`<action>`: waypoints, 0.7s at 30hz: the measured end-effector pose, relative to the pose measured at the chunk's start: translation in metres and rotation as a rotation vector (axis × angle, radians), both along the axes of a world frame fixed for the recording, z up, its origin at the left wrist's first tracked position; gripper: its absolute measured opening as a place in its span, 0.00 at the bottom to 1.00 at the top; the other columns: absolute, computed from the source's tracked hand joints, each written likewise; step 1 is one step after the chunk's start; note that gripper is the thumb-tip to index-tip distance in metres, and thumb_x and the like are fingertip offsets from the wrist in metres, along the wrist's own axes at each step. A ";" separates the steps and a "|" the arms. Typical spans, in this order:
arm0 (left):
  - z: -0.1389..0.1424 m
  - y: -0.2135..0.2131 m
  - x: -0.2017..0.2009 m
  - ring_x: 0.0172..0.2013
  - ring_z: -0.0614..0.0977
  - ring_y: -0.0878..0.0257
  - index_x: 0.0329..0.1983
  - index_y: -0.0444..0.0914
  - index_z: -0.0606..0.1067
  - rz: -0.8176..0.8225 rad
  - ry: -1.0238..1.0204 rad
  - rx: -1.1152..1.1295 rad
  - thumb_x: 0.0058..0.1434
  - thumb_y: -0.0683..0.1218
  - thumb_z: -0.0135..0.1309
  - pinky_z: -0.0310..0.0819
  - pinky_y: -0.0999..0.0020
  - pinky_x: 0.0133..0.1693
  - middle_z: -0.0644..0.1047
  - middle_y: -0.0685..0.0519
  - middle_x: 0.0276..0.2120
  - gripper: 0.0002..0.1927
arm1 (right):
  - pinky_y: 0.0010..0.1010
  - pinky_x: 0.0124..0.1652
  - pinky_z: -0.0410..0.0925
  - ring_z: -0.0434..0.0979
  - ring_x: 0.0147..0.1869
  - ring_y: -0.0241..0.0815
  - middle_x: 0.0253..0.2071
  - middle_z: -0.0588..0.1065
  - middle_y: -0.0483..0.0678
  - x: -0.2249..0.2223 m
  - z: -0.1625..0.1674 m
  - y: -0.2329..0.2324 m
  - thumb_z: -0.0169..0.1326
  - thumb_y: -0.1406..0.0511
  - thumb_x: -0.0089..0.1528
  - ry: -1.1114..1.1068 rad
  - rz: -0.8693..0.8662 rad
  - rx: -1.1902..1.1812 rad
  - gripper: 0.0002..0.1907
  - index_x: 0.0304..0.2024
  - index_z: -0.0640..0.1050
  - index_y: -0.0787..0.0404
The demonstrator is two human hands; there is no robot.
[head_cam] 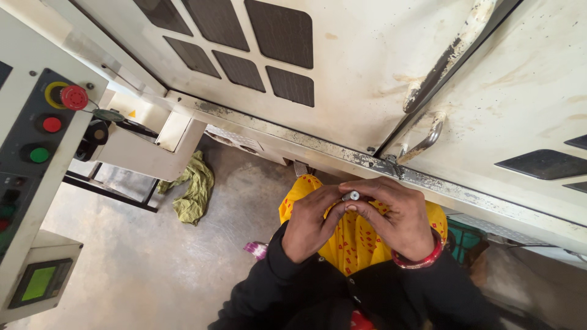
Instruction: The person picks up cylindrical metal rods from a tray, opens a machine door, and places the rods inside. They then close the door and continue handling additional rods, comparing and inspecting them by hand.
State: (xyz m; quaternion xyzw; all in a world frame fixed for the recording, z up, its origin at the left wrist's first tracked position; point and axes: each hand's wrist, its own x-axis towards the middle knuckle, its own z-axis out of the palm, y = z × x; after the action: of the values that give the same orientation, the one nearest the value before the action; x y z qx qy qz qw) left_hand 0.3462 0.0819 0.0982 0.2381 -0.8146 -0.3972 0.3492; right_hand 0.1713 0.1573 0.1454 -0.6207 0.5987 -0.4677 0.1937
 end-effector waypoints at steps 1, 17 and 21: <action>0.001 0.001 0.000 0.50 0.83 0.46 0.52 0.33 0.76 0.001 0.004 0.010 0.67 0.42 0.56 0.79 0.59 0.50 0.80 0.43 0.49 0.12 | 0.27 0.40 0.77 0.86 0.41 0.38 0.42 0.84 0.47 0.000 0.002 0.000 0.65 0.69 0.56 0.001 0.001 0.012 0.16 0.48 0.83 0.58; 0.024 0.009 -0.009 0.78 0.60 0.44 0.73 0.43 0.66 0.102 0.123 -0.116 0.70 0.47 0.56 0.62 0.48 0.74 0.64 0.44 0.74 0.28 | 0.32 0.47 0.79 0.82 0.52 0.41 0.51 0.76 0.50 -0.064 0.014 -0.023 0.44 0.54 0.77 -0.149 -0.042 -0.688 0.15 0.53 0.70 0.58; 0.024 0.013 -0.023 0.79 0.54 0.44 0.77 0.48 0.62 0.090 0.067 -0.239 0.72 0.55 0.53 0.55 0.43 0.77 0.56 0.45 0.80 0.31 | 0.34 0.58 0.78 0.78 0.61 0.44 0.60 0.73 0.56 -0.084 0.029 -0.039 0.41 0.50 0.82 0.021 -0.110 -0.641 0.19 0.53 0.65 0.59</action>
State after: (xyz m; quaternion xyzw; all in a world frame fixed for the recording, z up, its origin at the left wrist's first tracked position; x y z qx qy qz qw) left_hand 0.3235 0.0949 0.1219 0.2176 -0.8325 -0.2890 0.4197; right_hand 0.0872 0.1180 0.1742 -0.6217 0.4555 -0.6357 -0.0431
